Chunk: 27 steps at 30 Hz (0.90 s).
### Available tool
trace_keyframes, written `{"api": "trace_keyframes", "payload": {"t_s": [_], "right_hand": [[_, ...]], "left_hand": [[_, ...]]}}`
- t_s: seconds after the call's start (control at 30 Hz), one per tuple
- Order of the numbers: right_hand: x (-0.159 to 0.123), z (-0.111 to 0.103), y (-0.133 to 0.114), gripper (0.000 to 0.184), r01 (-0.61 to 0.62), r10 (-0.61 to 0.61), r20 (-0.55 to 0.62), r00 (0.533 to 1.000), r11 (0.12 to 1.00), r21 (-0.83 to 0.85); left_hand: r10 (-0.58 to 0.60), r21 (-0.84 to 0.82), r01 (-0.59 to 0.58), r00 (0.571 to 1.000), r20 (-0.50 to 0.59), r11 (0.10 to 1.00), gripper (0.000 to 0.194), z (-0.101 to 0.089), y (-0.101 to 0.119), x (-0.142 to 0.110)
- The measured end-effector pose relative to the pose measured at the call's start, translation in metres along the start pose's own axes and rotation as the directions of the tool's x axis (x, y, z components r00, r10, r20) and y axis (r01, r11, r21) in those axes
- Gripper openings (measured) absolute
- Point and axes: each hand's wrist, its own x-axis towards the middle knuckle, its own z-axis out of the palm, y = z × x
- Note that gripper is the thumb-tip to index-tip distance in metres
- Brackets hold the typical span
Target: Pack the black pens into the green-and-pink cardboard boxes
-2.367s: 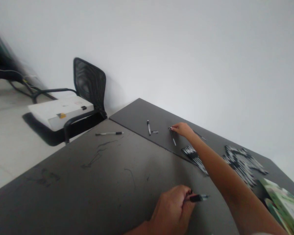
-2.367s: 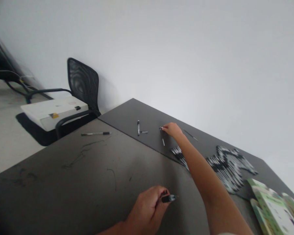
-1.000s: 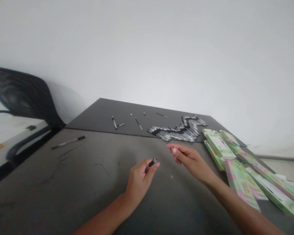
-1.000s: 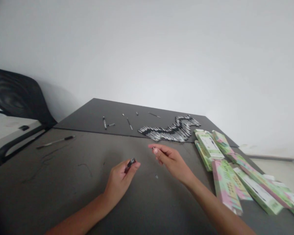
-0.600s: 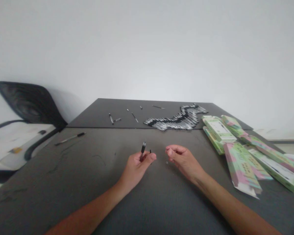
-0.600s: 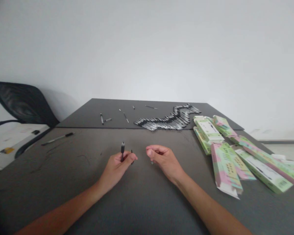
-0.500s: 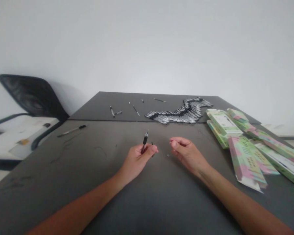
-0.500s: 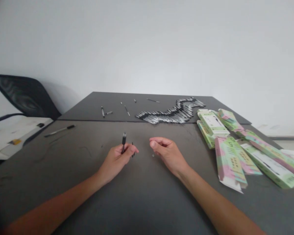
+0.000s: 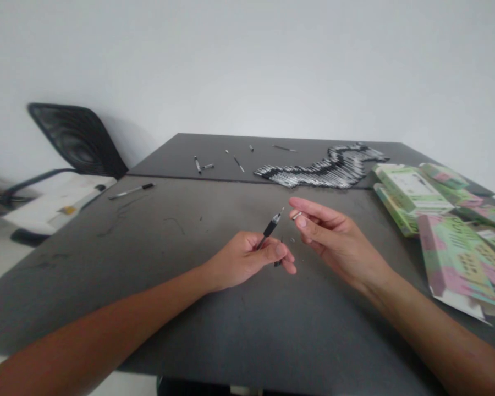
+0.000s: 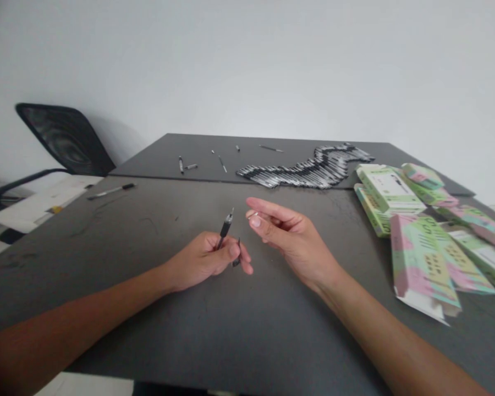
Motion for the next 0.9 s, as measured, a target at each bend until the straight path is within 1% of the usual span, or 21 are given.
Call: {"api": "trace_keyframes", "payload": {"t_s": [0.17, 0.37, 0.5, 0.67, 0.9], "right_hand": [[-0.004, 0.003, -0.006, 0.036, 0.089, -0.089, 0.006, 0.996, 0.996, -0.013], [-0.006, 0.003, -0.008, 0.038, 0.138, -0.136, 0.024, 0.99, 0.988, -0.074], [-0.008, 0.003, -0.008, 0.035, 0.16, -0.156, 0.051, 0.986, 0.984, -0.075], [-0.011, 0.004, -0.008, 0.031, 0.165, -0.161, 0.063, 0.985, 0.984, -0.066], [-0.012, 0.005, -0.013, 0.032, 0.201, -0.2, 0.028, 0.979, 0.975, -0.09]], "left_hand": [[-0.036, 0.01, 0.036, 0.996, 0.079, 0.999, 0.052, 0.007, 0.005, -0.004], [-0.047, -0.014, 0.049, 0.99, 0.132, 0.999, 0.051, 0.014, 0.007, -0.007], [-0.09, -0.086, 0.103, 0.986, 0.142, 0.991, 0.052, 0.019, 0.006, -0.008], [-0.094, -0.112, 0.11, 0.986, 0.14, 0.988, 0.053, 0.023, 0.007, -0.008], [-0.119, -0.124, 0.136, 0.983, 0.137, 0.983, 0.048, 0.023, 0.003, -0.009]]}}
